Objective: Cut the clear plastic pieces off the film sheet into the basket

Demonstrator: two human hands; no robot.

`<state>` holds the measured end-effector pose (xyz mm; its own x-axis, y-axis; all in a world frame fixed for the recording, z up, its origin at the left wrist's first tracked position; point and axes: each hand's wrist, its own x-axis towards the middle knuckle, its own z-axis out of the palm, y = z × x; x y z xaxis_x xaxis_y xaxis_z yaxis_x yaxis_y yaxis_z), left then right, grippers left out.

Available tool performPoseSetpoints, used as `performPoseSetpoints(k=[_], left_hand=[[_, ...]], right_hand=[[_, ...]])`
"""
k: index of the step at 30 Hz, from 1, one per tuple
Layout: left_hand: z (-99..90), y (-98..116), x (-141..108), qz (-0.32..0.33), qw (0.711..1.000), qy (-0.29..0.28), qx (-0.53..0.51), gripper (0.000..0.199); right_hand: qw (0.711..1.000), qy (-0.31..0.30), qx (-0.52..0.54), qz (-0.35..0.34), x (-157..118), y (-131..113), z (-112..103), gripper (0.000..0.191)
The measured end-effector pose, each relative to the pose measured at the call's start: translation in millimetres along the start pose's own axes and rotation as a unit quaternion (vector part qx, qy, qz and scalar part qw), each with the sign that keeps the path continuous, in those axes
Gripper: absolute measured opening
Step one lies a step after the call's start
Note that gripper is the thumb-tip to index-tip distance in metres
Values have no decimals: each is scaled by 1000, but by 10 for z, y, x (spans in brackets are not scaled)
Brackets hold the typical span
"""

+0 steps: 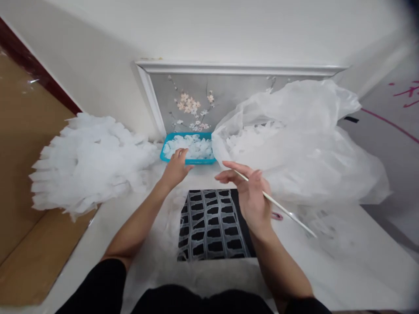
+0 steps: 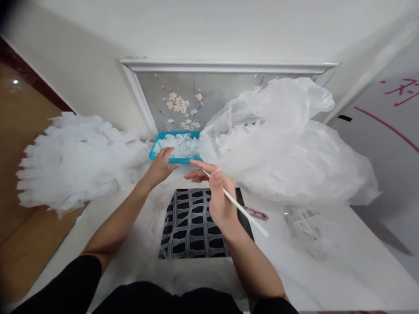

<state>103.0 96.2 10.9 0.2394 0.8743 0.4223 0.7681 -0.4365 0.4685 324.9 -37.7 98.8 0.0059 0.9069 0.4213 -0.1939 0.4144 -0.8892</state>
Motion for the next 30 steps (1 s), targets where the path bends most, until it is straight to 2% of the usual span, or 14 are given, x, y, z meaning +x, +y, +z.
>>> performPoseSetpoints(k=[2, 4, 6, 8, 13, 18, 22, 30], left_hand=[[-101, -104, -291, 9, 998, -54, -18, 49], [-207, -162, -636, 27, 991, -128, -39, 38], [-255, -211, -951, 68, 978, -192, -49, 30], [-224, -272, -1191, 108, 970, -215, -43, 28], [19, -417, -1464, 108, 979, -171, -22, 28], [160, -450, -1562, 109, 986, -125, -16, 29], [198, -441, -1616, 121, 986, -113, -8, 28], [181, -406, -1601, 138, 984, -113, 5, 28]], right_hand=[[996, -48, 22, 79, -54, 253, 67, 56], [984, -76, 31, 155, -135, 577, 163, 52], [975, -77, 30, 208, -227, 907, 261, 42], [972, -67, 19, 225, -307, 1184, 336, 36], [970, -68, -30, 232, -467, 1574, 409, 20], [960, -95, -97, 244, -638, 1792, 429, 20], [952, -120, -145, 239, -671, 1858, 429, 24], [941, -144, -203, 229, -622, 1848, 434, 18]])
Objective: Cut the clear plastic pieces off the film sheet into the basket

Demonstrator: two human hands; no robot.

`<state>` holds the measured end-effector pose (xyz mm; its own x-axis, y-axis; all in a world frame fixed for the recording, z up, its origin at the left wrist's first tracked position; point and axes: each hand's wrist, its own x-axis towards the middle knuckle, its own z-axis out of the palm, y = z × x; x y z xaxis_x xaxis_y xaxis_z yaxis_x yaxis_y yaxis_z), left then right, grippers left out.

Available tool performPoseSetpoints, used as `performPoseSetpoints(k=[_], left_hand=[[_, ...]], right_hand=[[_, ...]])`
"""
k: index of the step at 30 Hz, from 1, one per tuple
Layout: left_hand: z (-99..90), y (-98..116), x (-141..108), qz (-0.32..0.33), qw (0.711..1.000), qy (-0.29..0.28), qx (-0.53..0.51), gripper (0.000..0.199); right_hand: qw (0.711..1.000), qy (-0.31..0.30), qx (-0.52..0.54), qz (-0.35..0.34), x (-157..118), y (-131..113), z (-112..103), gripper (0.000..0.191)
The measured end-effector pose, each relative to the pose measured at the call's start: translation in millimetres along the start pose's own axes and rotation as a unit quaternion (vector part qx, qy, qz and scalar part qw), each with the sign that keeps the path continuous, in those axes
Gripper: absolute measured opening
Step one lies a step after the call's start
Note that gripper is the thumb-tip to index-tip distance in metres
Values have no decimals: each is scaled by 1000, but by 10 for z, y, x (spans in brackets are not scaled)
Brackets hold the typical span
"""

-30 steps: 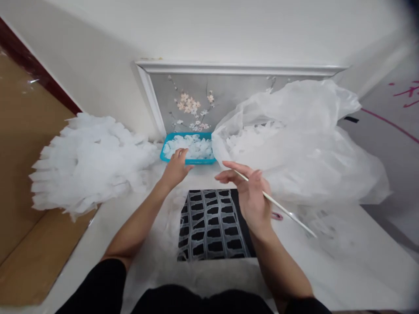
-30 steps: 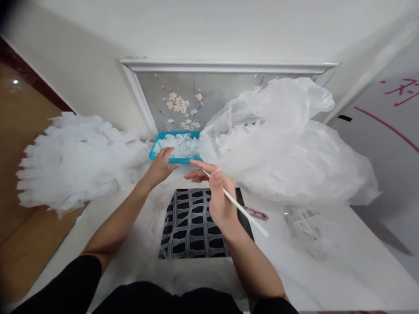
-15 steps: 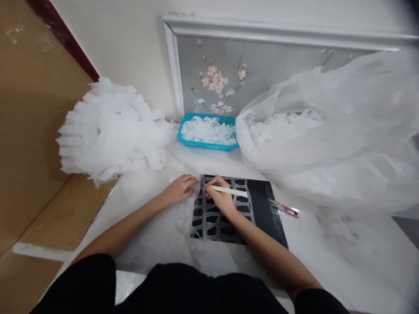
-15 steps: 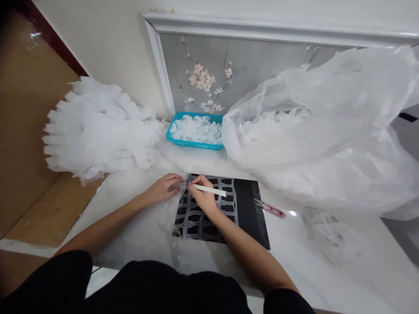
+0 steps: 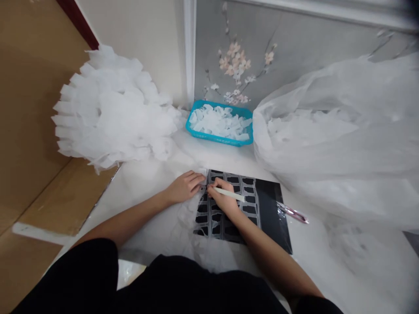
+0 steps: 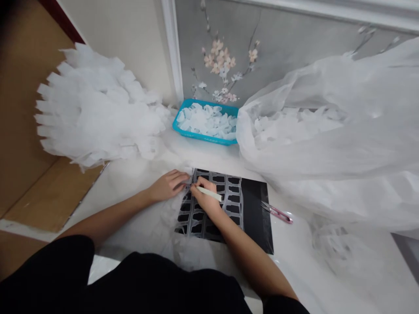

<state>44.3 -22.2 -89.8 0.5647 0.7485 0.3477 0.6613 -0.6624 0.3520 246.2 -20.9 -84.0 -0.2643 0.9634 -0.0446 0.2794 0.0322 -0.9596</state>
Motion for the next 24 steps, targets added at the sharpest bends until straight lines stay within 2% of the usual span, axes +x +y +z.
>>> performPoseSetpoints(k=[6, 12, 24], left_hand=[[-22, 55, 35, 14, 994, -62, 93, 32], [36, 83, -10, -32, 998, -14, 46, 29], [-33, -46, 17, -1, 999, -32, 31, 27]], right_hand=[[1000, -10, -29, -4, 58, -2, 30, 24], [999, -16, -35, -13, 72, 16, 42, 22], [1000, -3, 22, 4, -19, 70, -31, 20]])
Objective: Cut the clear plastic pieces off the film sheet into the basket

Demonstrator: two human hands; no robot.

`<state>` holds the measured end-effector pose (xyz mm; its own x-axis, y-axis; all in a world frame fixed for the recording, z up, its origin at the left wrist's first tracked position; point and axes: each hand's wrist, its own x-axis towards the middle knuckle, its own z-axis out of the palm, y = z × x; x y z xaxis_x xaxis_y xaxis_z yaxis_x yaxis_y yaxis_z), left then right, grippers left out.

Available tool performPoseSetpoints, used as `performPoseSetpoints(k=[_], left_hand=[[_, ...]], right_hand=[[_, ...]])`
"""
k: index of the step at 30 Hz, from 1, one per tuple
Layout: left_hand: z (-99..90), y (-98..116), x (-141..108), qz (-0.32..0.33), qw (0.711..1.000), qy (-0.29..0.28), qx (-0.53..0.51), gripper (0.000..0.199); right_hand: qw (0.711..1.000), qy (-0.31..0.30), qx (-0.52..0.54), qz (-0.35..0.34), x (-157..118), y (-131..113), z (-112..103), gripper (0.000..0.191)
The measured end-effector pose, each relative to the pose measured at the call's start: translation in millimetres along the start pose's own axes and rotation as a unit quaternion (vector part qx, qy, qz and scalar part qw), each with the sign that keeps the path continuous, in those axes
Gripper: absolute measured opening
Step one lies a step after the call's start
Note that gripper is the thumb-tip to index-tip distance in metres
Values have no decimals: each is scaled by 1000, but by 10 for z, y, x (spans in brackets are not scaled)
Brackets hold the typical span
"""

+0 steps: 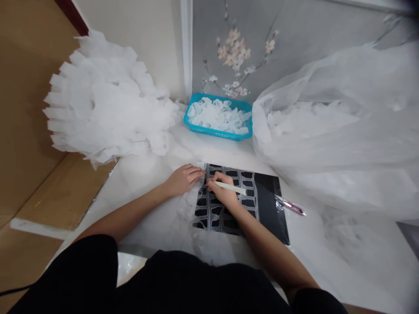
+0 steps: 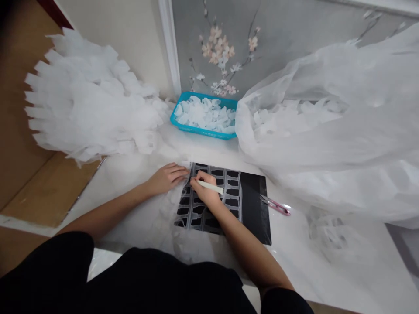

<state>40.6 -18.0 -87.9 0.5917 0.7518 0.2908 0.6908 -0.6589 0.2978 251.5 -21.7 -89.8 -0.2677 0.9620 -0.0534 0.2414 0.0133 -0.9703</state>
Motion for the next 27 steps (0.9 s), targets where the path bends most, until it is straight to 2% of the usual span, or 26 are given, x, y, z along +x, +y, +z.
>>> performPoseSetpoints(k=[11, 17, 25, 27], left_hand=[[15, 14, -4, 1, 1000, 2, -18, 28], [0, 29, 4, 15, 1000, -9, 9, 29], [-78, 86, 61, 9, 998, -61, 16, 27], [-74, 120, 43, -13, 999, -33, -28, 24]], right_hand=[[1000, -6, 7, 29, 20, -49, 40, 19], [999, 3, 3, 38, 18, -86, 49, 19], [999, -3, -13, 47, 108, -106, 71, 21], [999, -4, -14, 48, 130, -113, 80, 22]])
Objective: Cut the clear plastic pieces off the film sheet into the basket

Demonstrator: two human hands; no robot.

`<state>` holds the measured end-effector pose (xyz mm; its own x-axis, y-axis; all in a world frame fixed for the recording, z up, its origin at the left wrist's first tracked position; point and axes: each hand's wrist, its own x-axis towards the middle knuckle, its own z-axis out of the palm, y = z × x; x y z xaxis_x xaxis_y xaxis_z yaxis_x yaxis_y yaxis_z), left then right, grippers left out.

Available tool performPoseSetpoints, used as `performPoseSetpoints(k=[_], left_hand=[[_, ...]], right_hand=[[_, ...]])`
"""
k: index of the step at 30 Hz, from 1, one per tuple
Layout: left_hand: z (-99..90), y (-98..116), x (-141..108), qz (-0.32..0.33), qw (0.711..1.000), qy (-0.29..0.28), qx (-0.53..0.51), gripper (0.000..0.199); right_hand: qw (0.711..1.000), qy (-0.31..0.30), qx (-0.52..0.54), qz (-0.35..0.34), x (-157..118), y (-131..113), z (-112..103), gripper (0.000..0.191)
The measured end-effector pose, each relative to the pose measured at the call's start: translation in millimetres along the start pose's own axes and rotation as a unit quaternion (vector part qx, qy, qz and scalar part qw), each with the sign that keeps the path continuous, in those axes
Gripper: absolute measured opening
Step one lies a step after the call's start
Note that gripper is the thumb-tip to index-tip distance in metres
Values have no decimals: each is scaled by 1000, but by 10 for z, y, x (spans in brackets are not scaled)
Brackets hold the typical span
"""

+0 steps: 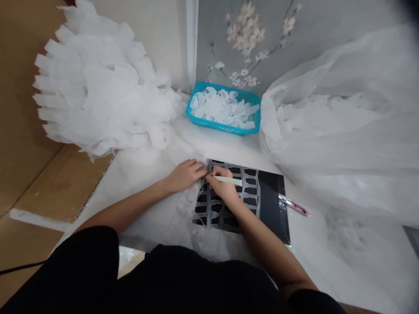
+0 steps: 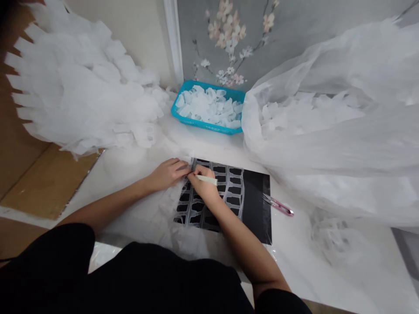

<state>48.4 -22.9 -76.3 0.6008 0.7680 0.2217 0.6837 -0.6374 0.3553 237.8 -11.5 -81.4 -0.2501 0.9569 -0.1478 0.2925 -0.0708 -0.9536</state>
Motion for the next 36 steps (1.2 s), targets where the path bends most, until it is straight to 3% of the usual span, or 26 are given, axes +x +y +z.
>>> performPoseSetpoints(k=[2, 4, 6, 8, 9, 10, 12, 13, 16, 17, 19, 23, 27, 36], left_hand=[[1, 25, -13, -44, 990, 90, -97, 18], [-41, 17, 7, -116, 947, 231, -188, 16], [-148, -34, 70, -184, 854, 403, -272, 16], [-306, -116, 157, -206, 737, 533, -362, 15], [-389, -157, 196, -199, 693, 564, -402, 15], [-465, -194, 225, -184, 676, 569, -431, 16], [-572, -240, 241, -158, 692, 537, -456, 14], [-597, -249, 228, -151, 720, 506, -450, 11], [-564, -230, 132, -168, 877, 323, -314, 16], [-526, -214, 94, -180, 916, 255, -253, 18], [-428, -180, 28, -203, 952, 162, -162, 19], [-225, -141, -45, -217, 968, 96, -83, 24], [-133, -143, -72, -182, 982, 49, -35, 27], [-104, -154, -93, -72, 997, 37, 9, 18]], right_hand=[[1000, 0, 1, 1, 9, -8, 9, 23], [1000, 1, 5, 1, 7, -12, 17, 23], [1000, 1, 14, 1, -3, -11, 20, 23], [1000, 0, 26, 2, -13, -8, 12, 22], [999, -2, 34, 2, -16, -9, 3, 22], [999, -5, 43, 2, -17, -13, -9, 20], [998, -9, 65, 4, -10, -36, -37, 19], [997, -9, 77, 4, 0, -55, -51, 19], [994, -8, 105, -3, 55, -137, -80, 21], [994, -8, 111, -7, 81, -168, -84, 21], [993, -4, 120, -16, 138, -219, -86, 22], [991, -6, 133, -25, 249, -243, -64, 22], [990, -37, 135, -15, 300, -156, -4, 24], [992, -32, 118, -12, 250, -1, -2, 24]])
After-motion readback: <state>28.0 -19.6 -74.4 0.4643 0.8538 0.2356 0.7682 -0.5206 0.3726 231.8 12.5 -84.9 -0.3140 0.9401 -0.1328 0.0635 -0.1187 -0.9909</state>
